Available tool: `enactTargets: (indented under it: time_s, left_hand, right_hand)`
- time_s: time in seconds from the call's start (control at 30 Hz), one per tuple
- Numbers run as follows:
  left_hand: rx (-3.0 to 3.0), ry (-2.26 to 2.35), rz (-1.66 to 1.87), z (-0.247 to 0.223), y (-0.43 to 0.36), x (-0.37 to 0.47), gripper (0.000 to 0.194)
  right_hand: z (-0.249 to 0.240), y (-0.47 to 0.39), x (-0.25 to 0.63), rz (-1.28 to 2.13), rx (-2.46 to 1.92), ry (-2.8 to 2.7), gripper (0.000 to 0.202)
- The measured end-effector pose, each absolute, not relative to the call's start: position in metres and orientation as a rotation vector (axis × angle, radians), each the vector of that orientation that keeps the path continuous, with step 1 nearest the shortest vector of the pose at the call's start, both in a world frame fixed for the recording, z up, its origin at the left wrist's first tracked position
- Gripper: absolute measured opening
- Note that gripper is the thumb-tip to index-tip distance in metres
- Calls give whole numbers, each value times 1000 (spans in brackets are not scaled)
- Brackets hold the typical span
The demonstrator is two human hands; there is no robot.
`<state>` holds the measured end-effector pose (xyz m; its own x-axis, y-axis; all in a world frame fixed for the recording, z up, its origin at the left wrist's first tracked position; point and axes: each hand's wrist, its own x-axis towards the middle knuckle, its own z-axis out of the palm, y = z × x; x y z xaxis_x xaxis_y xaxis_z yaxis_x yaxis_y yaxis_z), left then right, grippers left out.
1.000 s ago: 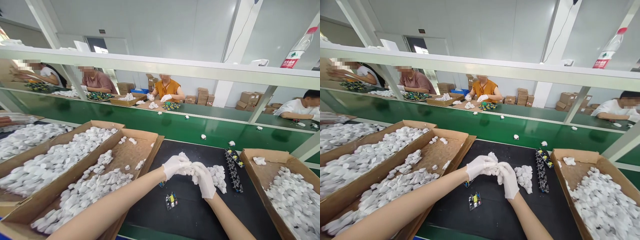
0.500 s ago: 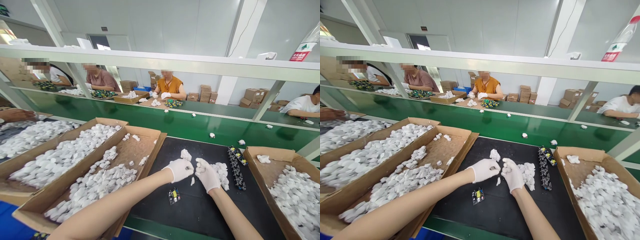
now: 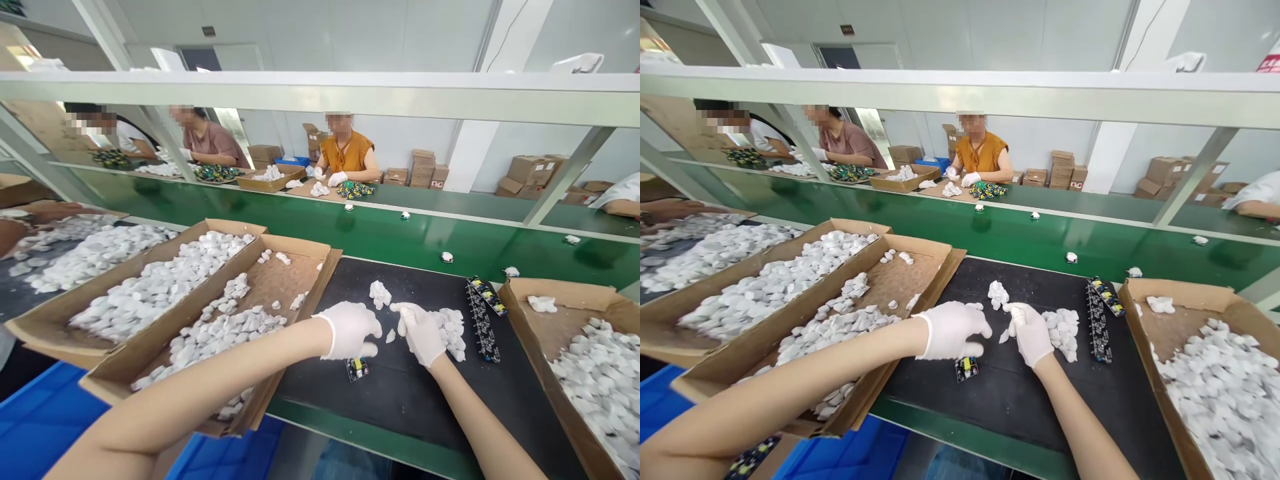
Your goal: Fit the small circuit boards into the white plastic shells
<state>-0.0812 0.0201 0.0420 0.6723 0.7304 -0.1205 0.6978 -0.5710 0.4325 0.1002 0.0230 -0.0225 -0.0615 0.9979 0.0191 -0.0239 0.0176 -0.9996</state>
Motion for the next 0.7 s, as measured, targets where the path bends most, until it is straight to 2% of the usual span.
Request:
enactTargets:
  time_s: [0.1, 0.2, 0.27, 0.37, 0.5, 0.6, 0.7]
  left_hand:
    - [2667, 840, -105, 32, 11, -90, 47]
    - [2721, 699, -196, 19, 7, -100, 60]
    - [2706, 699, -166, 12, 6, -104, 52]
    - [2698, 637, -129, 9, 5, -108, 32]
    - [2682, 587, -33, 19, 3, -111, 42]
    - [2678, 814, -12, 28, 2, -111, 35]
    - [2675, 1100, -154, 28, -1, -108, 41]
  right_hand:
    - [-22, 20, 98, 1207, -1155, -1281, 28]
    - [-22, 17, 95, 1226, -1090, -1297, 38]
    - [-23, 15, 95, 1244, -1038, -1322, 42]
    - [-22, 13, 95, 1198, -1047, -1473, 36]
    - [-20, 13, 91, 1212, -1129, -1486, 34]
    - [-24, 14, 89, 1250, -1131, -1350, 41]
    - [-30, 15, 90, 1192, -1159, -1379, 34]
